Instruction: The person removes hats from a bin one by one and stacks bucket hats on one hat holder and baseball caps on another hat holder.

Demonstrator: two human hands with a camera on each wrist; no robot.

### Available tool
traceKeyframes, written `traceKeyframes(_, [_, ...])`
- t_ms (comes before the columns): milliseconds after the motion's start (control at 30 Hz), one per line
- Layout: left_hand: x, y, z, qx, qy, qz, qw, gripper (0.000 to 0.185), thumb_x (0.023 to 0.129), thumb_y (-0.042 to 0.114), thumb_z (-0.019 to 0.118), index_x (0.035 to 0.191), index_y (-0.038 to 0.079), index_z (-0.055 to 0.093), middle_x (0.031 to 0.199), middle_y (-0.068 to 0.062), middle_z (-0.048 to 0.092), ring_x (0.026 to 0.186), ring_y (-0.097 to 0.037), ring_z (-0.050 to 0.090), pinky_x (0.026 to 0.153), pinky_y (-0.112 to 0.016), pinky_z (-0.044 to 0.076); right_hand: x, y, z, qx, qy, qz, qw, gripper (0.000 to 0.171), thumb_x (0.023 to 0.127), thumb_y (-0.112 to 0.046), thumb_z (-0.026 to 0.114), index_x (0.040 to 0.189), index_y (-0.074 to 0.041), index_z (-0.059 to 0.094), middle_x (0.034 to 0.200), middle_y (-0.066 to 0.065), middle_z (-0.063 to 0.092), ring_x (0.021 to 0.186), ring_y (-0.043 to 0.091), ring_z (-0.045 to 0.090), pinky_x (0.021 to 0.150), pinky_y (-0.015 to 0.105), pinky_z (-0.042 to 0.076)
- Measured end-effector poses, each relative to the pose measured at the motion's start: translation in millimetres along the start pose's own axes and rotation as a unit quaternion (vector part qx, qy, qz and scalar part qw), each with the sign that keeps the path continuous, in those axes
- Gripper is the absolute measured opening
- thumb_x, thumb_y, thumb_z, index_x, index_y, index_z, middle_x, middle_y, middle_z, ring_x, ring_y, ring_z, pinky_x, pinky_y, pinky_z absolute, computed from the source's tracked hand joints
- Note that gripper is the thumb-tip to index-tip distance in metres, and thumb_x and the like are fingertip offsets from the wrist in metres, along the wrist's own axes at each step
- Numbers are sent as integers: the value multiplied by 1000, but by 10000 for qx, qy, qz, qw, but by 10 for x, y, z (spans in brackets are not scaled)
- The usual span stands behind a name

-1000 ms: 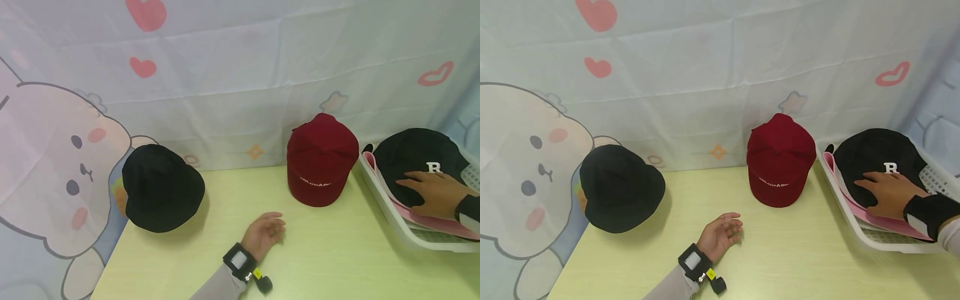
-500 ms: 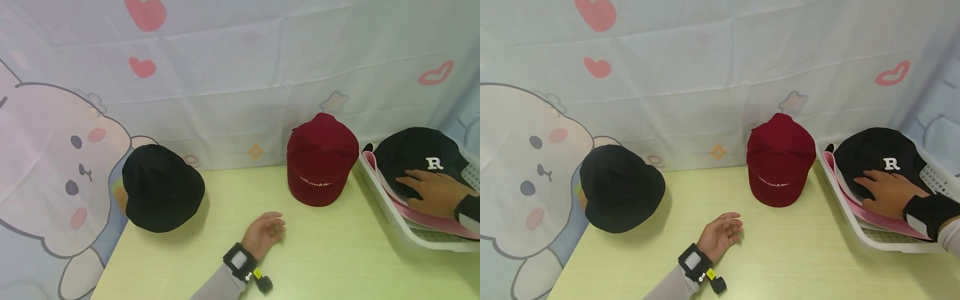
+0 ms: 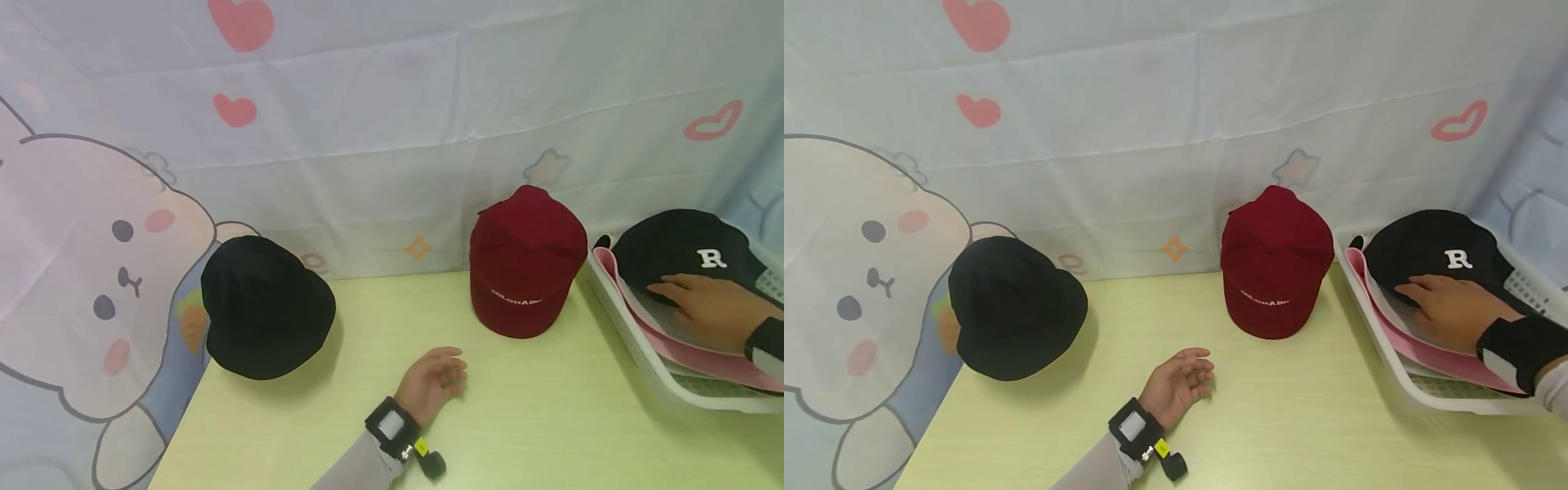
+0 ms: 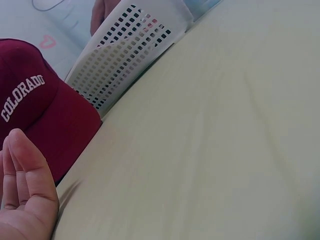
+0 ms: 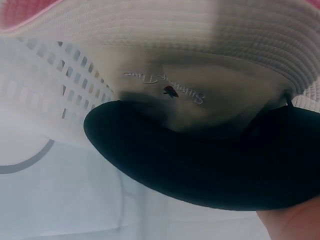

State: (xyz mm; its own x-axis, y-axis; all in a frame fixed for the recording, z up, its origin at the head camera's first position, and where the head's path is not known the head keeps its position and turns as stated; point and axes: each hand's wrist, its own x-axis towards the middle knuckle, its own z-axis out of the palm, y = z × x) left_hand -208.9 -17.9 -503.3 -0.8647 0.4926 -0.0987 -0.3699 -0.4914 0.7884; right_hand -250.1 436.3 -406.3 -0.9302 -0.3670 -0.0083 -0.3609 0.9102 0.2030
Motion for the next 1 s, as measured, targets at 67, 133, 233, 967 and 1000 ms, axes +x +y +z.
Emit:
traceKeyframes(67, [6, -15, -17, -37, -47, 33, 10000, 30, 104, 11, 38, 112, 18, 66, 96, 8, 74, 89, -6, 67, 80, -24, 53, -1, 13, -7, -43, 75, -76, 9999, 42, 87, -5, 65, 127, 6, 62, 124, 30, 62, 114, 50, 61, 93, 63, 51])
traceKeyframes(133, [5, -13, -17, -37, -49, 27, 10000, 30, 104, 11, 38, 112, 18, 66, 96, 8, 74, 89, -6, 67, 80, -24, 53, -4, 19, -18, -48, 125, -114, 9998, 42, 85, -2, 66, 127, 6, 62, 122, 29, 63, 112, 48, 63, 92, 62, 52])
traceKeyframes(233, [2, -9, -14, -29, -41, 19, 10000, 30, 104, 11, 39, 112, 18, 66, 96, 8, 74, 89, -6, 67, 80, -24, 53, -9, 19, -42, -20, 170, -139, 9998, 43, 84, 1, 66, 126, 7, 62, 121, 28, 64, 110, 47, 64, 90, 61, 53])
traceKeyframes(967, [-5, 5, 24, 181, 152, -92, 9997, 26, 105, 13, 39, 109, 21, 64, 96, 9, 72, 89, -6, 66, 83, -25, 53, 15, 148, -288, -15, 423, 440, 9981, 54, 75, 17, 60, 127, 4, 61, 115, 33, 61, 93, 47, 65, 74, 56, 57])
traceKeyframes(1000, [-5, 4, 25, 182, 161, -93, 9997, 26, 105, 13, 39, 109, 21, 64, 96, 9, 72, 89, -6, 66, 83, -25, 53, 12, 151, -297, -2, 492, 434, 9978, 55, 74, 17, 60, 127, 4, 60, 115, 34, 61, 92, 48, 65, 73, 56, 56])
